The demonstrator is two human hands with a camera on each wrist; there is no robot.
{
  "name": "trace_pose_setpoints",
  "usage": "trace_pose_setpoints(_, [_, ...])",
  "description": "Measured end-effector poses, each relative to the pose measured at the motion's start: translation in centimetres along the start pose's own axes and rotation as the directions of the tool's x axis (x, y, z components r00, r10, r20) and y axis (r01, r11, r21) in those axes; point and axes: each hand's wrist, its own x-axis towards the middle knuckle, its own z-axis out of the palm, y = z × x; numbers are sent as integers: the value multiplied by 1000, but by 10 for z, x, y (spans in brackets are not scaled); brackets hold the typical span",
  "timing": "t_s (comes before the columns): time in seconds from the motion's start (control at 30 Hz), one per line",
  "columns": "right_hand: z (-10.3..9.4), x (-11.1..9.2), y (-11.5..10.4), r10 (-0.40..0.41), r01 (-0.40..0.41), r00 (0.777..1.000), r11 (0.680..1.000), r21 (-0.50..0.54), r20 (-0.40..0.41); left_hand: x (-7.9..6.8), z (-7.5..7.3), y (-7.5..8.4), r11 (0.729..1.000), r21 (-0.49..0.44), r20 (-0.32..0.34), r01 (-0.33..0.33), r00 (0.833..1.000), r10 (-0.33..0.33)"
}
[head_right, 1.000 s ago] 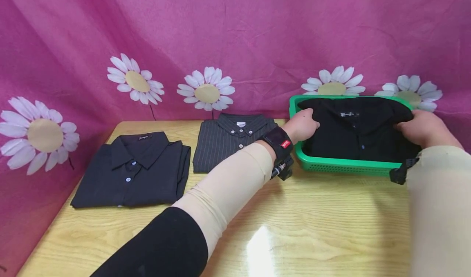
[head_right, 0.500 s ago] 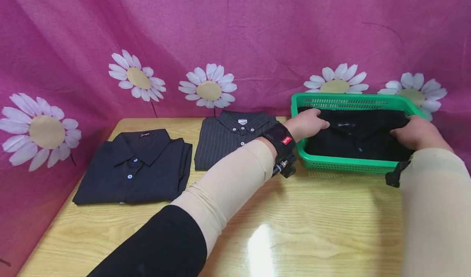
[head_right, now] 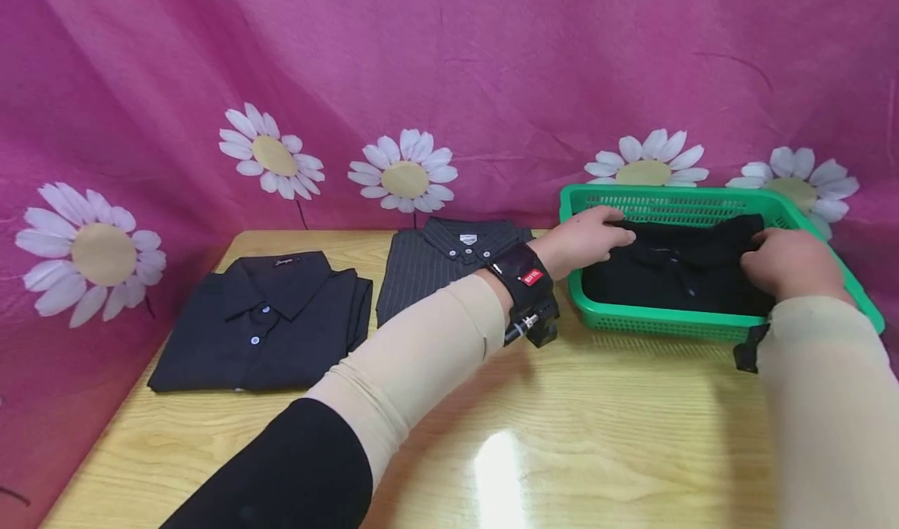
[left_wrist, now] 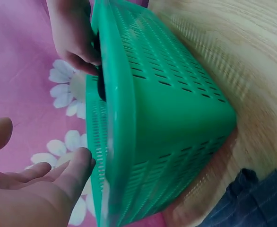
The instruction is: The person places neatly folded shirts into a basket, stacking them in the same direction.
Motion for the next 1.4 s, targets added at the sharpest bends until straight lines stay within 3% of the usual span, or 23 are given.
trace_pose_setpoints(0.4, [-12,-7,-22,-87,88,993,996,10,-84,-35,-48,-21,996,-9,23,-93,995,93])
trace_pose_setpoints(0.57, [-14,-20,-50,-164,173,976,984,50,-142,-54,-65,-40,985,29,25,-172,985,171])
trace_pose_setpoints(0.73, [-11,-40,-87,-261,273,959,956,109,-114,-77,-80,-63,970,118,10,-212,977,213])
trace_pose_setpoints(1.0, [-7,-70,-139,-382,402,914,899,176,-136,-113,-106,-96,976,168,-59,-142,986,154])
trace_pose_setpoints(1.27, [3,-95,-192,-481,513,858,826,233,-181,-143,-133,-125,976,208,-168,-58,981,94])
trace_pose_setpoints(1.4, [10,-104,-216,-507,540,842,795,277,-187,-153,-141,-139,980,196,-196,-30,978,69])
